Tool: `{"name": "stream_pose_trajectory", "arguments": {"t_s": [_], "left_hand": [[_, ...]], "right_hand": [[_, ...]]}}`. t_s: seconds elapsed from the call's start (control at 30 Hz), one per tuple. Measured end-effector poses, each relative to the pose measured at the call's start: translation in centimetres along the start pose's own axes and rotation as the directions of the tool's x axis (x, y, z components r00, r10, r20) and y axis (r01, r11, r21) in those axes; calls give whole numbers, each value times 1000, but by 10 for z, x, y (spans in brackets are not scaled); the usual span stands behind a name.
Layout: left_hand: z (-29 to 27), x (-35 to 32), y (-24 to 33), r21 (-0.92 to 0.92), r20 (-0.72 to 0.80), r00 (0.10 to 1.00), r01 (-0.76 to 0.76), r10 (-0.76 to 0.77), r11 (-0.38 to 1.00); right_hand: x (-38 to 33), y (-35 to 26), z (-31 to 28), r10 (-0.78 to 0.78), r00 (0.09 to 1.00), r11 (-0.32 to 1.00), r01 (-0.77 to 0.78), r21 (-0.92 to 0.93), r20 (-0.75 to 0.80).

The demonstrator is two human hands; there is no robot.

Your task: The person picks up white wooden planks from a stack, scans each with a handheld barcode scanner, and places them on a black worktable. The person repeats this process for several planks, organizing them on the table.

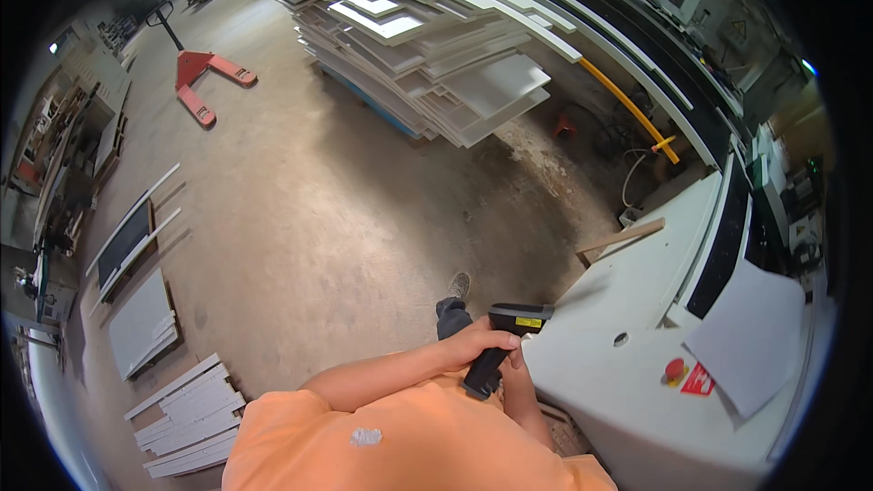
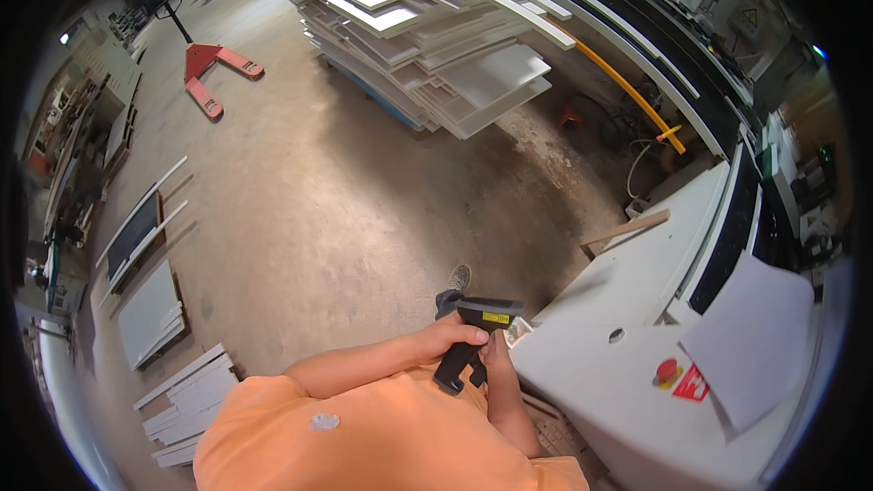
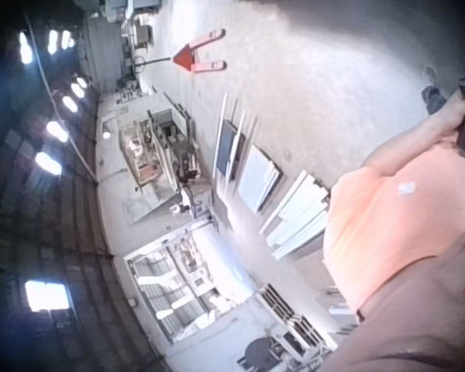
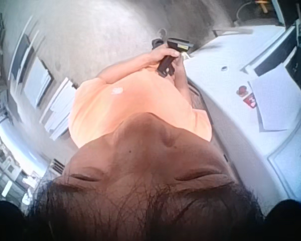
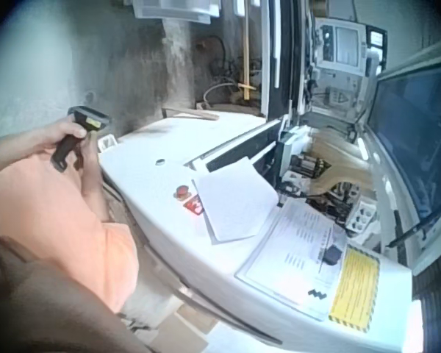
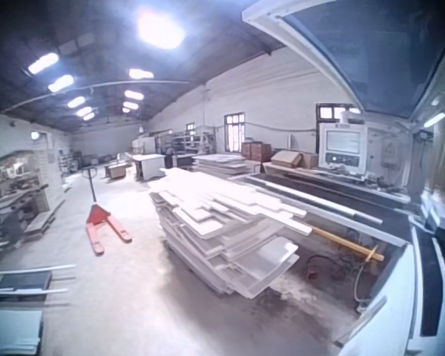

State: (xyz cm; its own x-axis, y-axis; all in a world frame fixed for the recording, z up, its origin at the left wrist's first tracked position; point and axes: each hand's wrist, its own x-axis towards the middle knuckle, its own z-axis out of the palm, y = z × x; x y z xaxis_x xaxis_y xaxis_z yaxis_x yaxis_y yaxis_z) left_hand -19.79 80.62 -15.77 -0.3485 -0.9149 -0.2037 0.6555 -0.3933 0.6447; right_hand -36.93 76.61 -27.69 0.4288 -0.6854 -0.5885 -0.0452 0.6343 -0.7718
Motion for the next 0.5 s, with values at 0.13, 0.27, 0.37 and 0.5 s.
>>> {"name": "stream_pose_trajectory", "arguments": {"t_s": [0.13, 0.27, 0.37, 0.5], "left_hand": [[-38, 68, 79, -110, -61, 998, -21, 15, 994], [-65, 118, 159, -30, -188, 970, -165, 157, 986], [-88, 150, 200, -71, -247, 935, -280, 256, 957], [-132, 183, 253, -20, -276, 922, -289, 272, 957]], "right_hand": [[106, -100, -9, -65, 997, 981, 70, -182, 35], [219, -222, 16, -234, 970, 892, 240, -384, 63], [266, -308, 44, -464, 851, 632, 513, -580, 246], [297, -422, 89, -493, 737, 415, 667, -619, 463]]}}
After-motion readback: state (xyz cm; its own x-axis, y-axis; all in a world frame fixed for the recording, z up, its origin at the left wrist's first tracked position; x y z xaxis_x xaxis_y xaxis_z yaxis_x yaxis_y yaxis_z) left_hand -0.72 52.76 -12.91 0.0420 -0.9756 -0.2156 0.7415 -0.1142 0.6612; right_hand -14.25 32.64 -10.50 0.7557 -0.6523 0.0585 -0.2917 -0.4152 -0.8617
